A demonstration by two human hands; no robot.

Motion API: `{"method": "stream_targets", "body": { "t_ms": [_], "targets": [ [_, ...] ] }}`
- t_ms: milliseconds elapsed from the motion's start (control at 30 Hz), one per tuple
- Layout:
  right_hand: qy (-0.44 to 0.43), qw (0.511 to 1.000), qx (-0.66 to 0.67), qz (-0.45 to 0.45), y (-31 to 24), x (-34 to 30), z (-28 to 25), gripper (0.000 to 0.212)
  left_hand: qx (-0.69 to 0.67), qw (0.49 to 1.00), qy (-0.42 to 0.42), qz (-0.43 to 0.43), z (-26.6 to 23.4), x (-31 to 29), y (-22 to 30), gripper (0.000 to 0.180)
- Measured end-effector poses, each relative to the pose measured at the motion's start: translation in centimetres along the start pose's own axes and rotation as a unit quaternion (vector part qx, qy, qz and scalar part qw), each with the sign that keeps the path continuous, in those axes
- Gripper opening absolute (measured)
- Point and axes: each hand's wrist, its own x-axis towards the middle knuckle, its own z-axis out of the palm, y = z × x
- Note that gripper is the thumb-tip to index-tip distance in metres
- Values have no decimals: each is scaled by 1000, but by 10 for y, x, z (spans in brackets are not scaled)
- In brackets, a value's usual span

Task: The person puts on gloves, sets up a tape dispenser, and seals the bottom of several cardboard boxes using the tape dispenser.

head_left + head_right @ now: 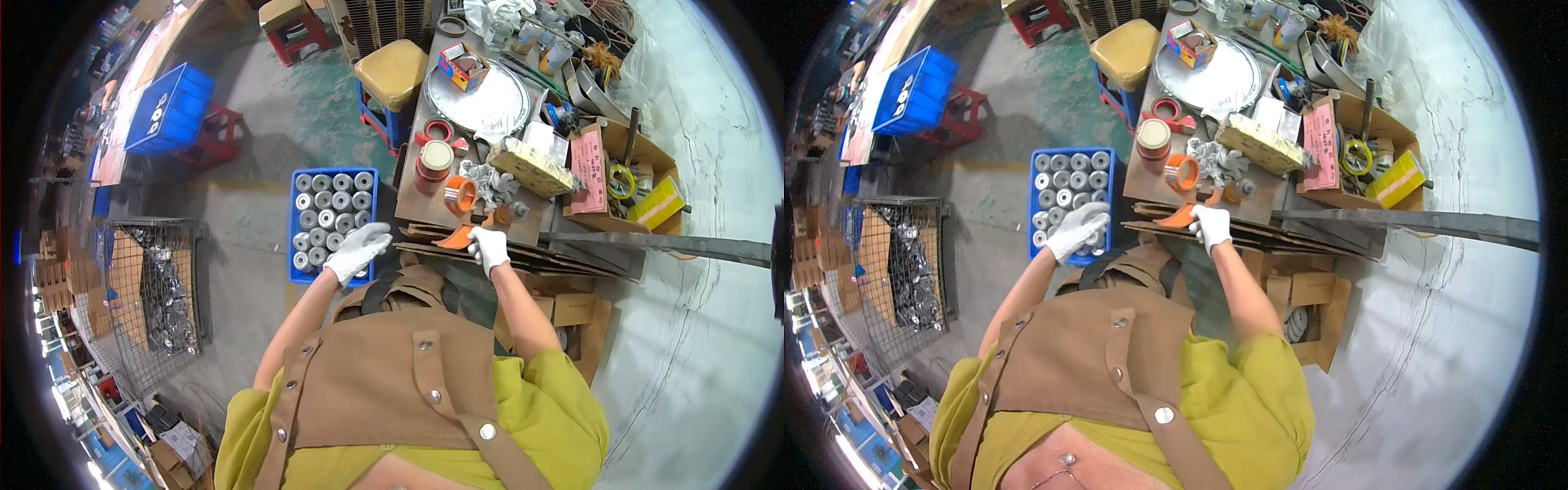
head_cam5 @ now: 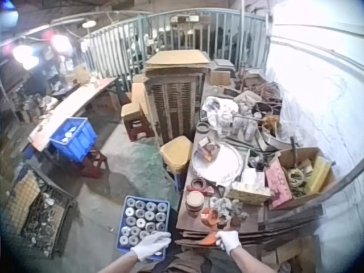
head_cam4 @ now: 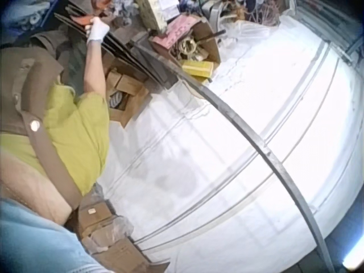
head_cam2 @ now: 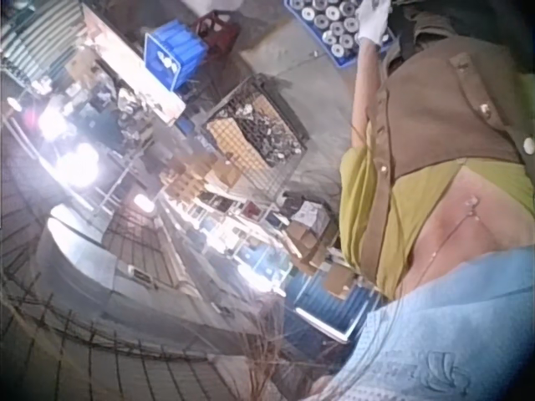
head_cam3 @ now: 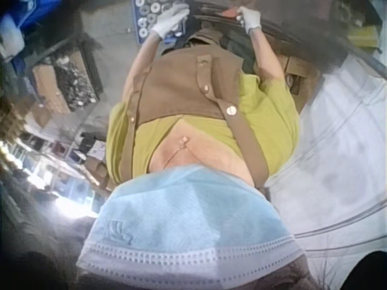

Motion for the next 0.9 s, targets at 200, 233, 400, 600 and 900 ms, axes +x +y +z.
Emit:
{"method": "stream_targets", "body": {
  "t_ms": [200, 233, 400, 600, 900],
  "targets": [
    [-40, 991, -39, -122, -8, -53, -1, 19, -107, 993, 6, 48, 55, 32, 44, 90],
    [-40, 985, -53, -158, -9, -56, -6, 21, -81, 996, 6, 33, 62, 34, 59, 90],
    [53, 766, -498, -403, -21, -78, -27, 23, -76, 996, -53, 5, 60, 43, 40, 73],
    [-122, 761, -523, -364, -83, -87, 14, 32, 16, 997, -74, 34, 49, 26, -15, 50],
    [146, 774, 296, -541, -296, 18, -63, 15, -367, 923, 113, -9, -11, -29, -54, 42]
  ]
}}
